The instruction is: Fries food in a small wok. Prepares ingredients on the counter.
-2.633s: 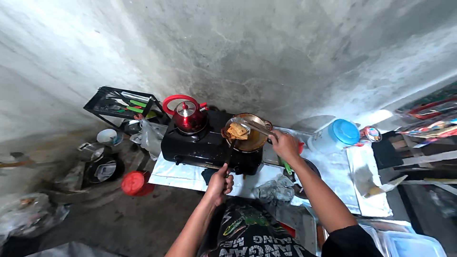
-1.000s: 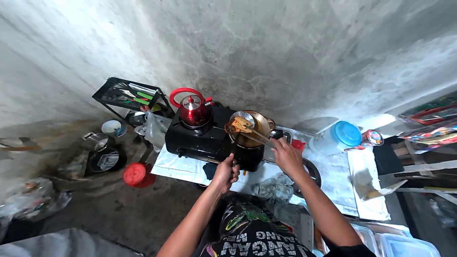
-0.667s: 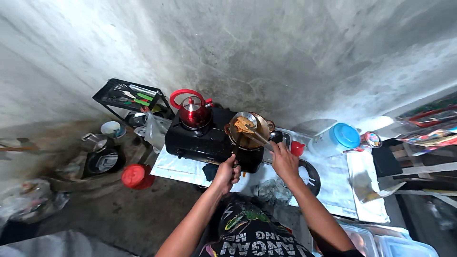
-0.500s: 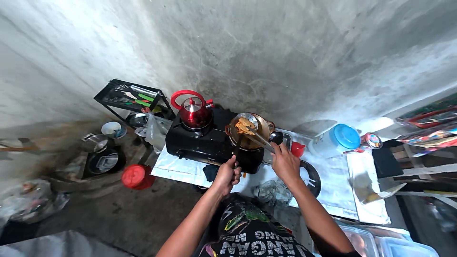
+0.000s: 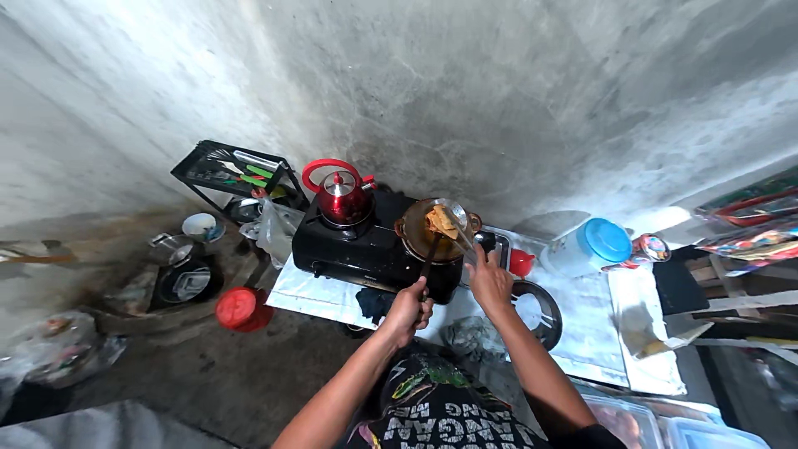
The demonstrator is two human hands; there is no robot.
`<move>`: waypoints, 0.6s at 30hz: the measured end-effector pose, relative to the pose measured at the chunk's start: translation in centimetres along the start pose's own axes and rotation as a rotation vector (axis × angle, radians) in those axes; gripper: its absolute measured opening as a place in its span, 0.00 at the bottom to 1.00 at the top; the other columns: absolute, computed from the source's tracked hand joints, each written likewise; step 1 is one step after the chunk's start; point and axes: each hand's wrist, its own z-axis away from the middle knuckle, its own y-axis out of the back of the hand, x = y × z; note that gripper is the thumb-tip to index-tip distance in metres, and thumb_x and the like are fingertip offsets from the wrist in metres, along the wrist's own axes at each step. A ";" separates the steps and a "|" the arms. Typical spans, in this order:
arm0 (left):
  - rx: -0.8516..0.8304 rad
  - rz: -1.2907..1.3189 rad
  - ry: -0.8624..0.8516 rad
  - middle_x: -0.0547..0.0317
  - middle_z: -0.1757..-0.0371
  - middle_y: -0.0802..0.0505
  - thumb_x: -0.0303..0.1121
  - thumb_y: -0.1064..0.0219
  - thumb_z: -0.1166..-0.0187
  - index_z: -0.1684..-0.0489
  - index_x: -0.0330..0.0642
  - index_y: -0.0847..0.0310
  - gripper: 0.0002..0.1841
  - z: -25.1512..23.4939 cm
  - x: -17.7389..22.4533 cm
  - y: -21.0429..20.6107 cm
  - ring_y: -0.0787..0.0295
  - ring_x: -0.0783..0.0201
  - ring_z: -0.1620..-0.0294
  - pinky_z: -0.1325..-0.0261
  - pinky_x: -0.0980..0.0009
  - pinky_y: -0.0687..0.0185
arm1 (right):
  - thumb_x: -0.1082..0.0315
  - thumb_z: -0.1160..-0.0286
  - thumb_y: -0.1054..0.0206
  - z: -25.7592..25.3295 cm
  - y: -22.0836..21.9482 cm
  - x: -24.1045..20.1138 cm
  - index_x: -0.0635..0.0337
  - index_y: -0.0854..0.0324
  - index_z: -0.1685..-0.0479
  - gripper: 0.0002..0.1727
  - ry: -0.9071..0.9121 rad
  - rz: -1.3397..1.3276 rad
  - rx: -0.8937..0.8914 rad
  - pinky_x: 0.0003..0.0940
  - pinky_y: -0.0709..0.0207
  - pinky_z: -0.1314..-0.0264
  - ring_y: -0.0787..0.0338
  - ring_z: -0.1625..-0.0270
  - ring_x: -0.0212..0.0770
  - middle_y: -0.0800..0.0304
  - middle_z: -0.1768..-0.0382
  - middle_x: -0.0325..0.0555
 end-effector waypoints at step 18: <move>0.279 -0.539 -0.241 0.66 0.86 0.30 0.53 0.57 0.05 0.67 0.42 0.25 0.27 -2.2 3.6 5.6 0.39 0.69 0.89 0.85 0.73 0.40 | 0.57 0.06 0.45 -1.7 -2.9 4.0 0.61 0.17 0.31 0.20 -0.221 -1.172 -0.053 0.33 0.17 0.67 0.10 0.65 0.39 0.07 0.52 0.47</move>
